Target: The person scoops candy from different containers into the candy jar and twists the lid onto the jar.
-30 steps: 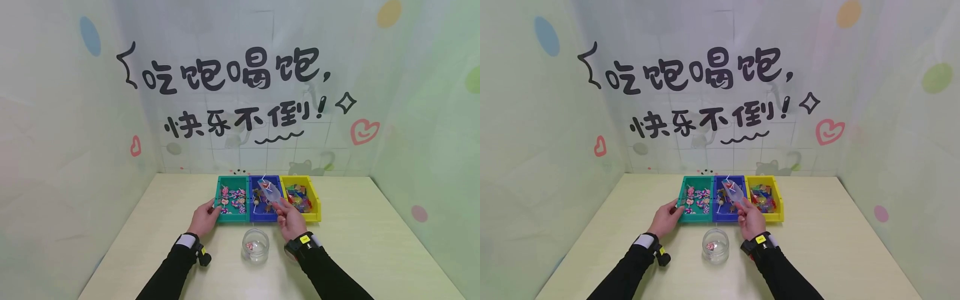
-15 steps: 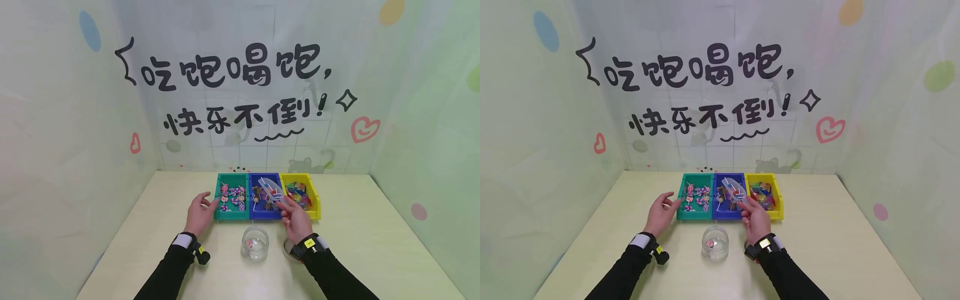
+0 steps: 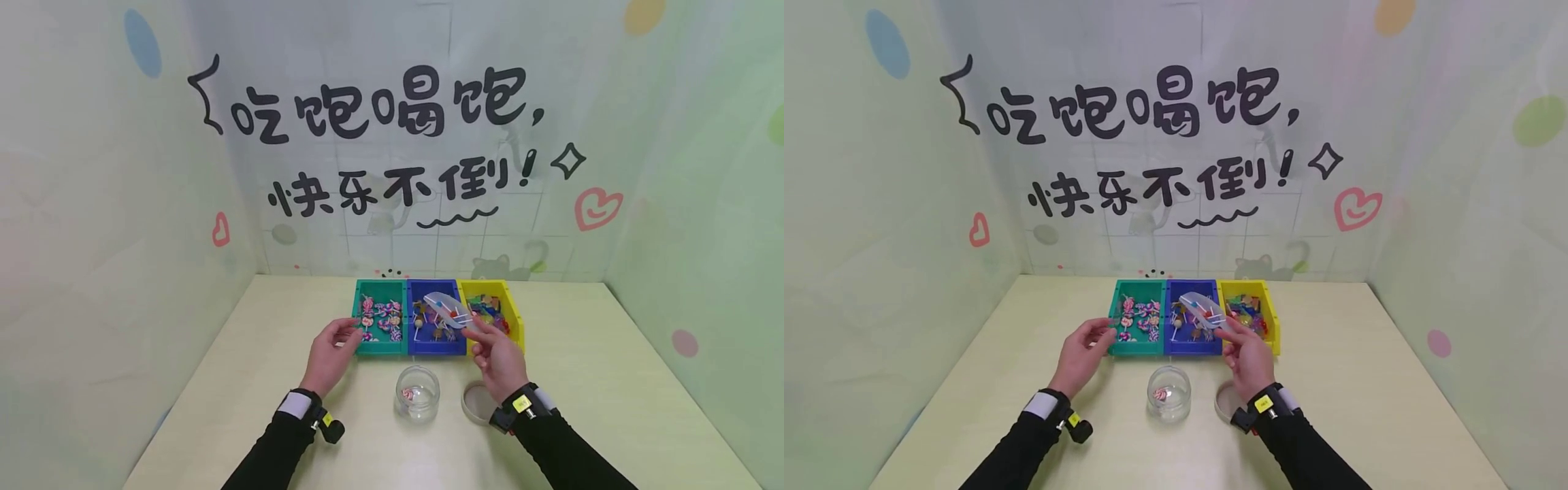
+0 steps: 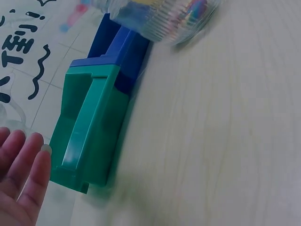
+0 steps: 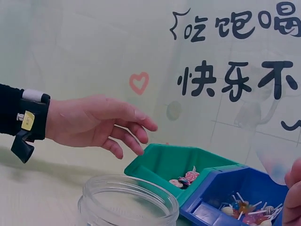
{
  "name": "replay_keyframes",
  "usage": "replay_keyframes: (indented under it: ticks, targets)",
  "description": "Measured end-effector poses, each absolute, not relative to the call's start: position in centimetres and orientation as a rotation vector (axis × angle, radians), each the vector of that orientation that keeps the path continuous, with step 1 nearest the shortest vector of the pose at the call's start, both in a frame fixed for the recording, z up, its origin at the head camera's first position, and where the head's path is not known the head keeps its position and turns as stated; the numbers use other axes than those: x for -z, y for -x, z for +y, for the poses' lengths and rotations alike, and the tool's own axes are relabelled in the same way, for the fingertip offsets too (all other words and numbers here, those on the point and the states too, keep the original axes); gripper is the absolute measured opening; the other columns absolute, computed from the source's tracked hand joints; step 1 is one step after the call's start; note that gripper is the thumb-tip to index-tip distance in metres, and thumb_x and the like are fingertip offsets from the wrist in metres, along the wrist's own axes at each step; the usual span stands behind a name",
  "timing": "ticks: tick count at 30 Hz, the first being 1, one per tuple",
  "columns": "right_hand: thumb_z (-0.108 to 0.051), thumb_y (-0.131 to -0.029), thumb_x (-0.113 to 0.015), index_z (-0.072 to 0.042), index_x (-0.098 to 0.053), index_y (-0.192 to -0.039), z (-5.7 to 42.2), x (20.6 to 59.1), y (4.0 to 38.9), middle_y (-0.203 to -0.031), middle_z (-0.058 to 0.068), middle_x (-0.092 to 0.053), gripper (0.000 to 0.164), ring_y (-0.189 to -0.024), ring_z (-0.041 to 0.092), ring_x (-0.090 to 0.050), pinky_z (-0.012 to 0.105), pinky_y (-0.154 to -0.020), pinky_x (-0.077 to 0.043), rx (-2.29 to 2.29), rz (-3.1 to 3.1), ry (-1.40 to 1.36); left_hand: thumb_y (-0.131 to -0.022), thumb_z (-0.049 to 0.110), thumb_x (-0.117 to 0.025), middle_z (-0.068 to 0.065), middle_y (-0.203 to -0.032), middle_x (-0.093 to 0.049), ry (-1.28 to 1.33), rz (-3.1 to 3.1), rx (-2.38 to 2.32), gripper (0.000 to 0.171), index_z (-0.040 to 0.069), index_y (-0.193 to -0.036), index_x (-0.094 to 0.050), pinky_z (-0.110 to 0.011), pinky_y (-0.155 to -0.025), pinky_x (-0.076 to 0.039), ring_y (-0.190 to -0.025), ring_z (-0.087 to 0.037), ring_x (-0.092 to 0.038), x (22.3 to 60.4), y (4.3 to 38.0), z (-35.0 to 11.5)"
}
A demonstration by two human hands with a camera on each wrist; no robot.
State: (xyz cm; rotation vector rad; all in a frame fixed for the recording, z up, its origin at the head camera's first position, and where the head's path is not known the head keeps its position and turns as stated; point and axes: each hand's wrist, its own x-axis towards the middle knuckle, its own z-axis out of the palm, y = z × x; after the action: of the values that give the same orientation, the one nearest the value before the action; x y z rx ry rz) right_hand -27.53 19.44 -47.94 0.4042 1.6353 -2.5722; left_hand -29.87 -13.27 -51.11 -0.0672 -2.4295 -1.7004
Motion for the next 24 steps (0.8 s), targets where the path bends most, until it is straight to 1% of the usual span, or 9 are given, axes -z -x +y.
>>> replay_keyframes:
  ticks: [4,8,12,15,18,21,24]
  targets:
    - [-0.018,-0.117,-0.04,-0.011,-0.049,-0.166,20.1,47.5,26.8,-0.109,-0.002,-0.078,0.05,-0.071,0.007,-0.053,0.014,-0.051,-0.037,2.549,1.652,-0.376,-0.109,0.04,-0.071,-0.007,-0.131,-0.076,0.137,-2.459,1.727,0.045,0.012,-0.144,-0.068,-0.026,-0.094,-0.058,-0.12,-0.024,-0.069,51.2,28.8,-12.4]
    - [-0.02,-0.117,-0.038,-0.012,-0.048,-0.166,20.5,47.2,26.0,-0.111,-0.001,-0.077,0.051,-0.073,0.009,-0.052,0.015,-0.053,-0.038,2.514,1.68,-0.369,-0.108,0.045,-0.069,-0.004,-0.133,-0.075,0.195,-2.498,1.749,0.048,0.014,-0.145,-0.069,-0.034,-0.102,-0.058,-0.124,-0.023,-0.07,51.4,27.8,-11.6]
    - [-0.021,-0.117,-0.035,-0.009,-0.047,-0.165,20.8,47.0,25.1,-0.109,-0.001,-0.075,0.05,-0.074,0.01,-0.052,0.015,-0.055,-0.04,2.472,1.728,-0.374,-0.108,0.041,-0.071,-0.007,-0.135,-0.074,0.306,-2.55,1.754,0.049,0.012,-0.146,-0.067,-0.038,-0.106,-0.06,-0.126,-0.025,-0.07,51.9,27.0,-11.0]
    - [-0.02,-0.117,-0.033,-0.007,-0.045,-0.165,21.1,47.0,24.5,-0.107,-0.002,-0.075,0.051,-0.075,0.011,-0.052,0.015,-0.057,-0.041,2.44,1.756,-0.368,-0.106,0.037,-0.074,-0.012,-0.143,-0.071,0.402,-2.589,1.792,0.054,0.009,-0.151,-0.063,-0.041,-0.109,-0.062,-0.131,-0.03,-0.069,52.4,26.6,-10.8]
    - [-0.02,-0.117,-0.032,-0.007,-0.045,-0.164,21.4,47.1,24.1,-0.105,-0.002,-0.074,0.051,-0.076,0.012,-0.052,0.015,-0.057,-0.042,2.427,1.761,-0.368,-0.103,0.034,-0.079,-0.019,-0.151,-0.066,0.523,-2.605,1.849,0.062,0.005,-0.154,-0.058,-0.048,-0.115,-0.059,-0.139,-0.036,-0.064,52.7,26.4,-10.5]
    - [-0.02,-0.117,-0.032,-0.006,-0.046,-0.163,21.7,47.3,23.8,-0.102,-0.002,-0.073,0.05,-0.074,0.012,-0.052,0.016,-0.058,-0.043,2.423,1.761,-0.36,-0.099,0.034,-0.084,-0.022,-0.157,-0.06,0.624,-2.616,1.89,0.072,0.002,-0.157,-0.054,-0.056,-0.121,-0.053,-0.145,-0.041,-0.059,53.0,26.1,-10.1]
    - [-0.02,-0.117,-0.033,-0.004,-0.046,-0.163,21.8,47.3,23.6,-0.099,-0.002,-0.071,0.05,-0.074,0.013,-0.052,0.016,-0.059,-0.044,2.413,1.767,-0.345,-0.095,0.035,-0.087,-0.02,-0.16,-0.059,0.668,-2.652,1.883,0.079,0.003,-0.158,-0.052,-0.057,-0.124,-0.049,-0.148,-0.041,-0.057,53.3,25.9,-9.7]
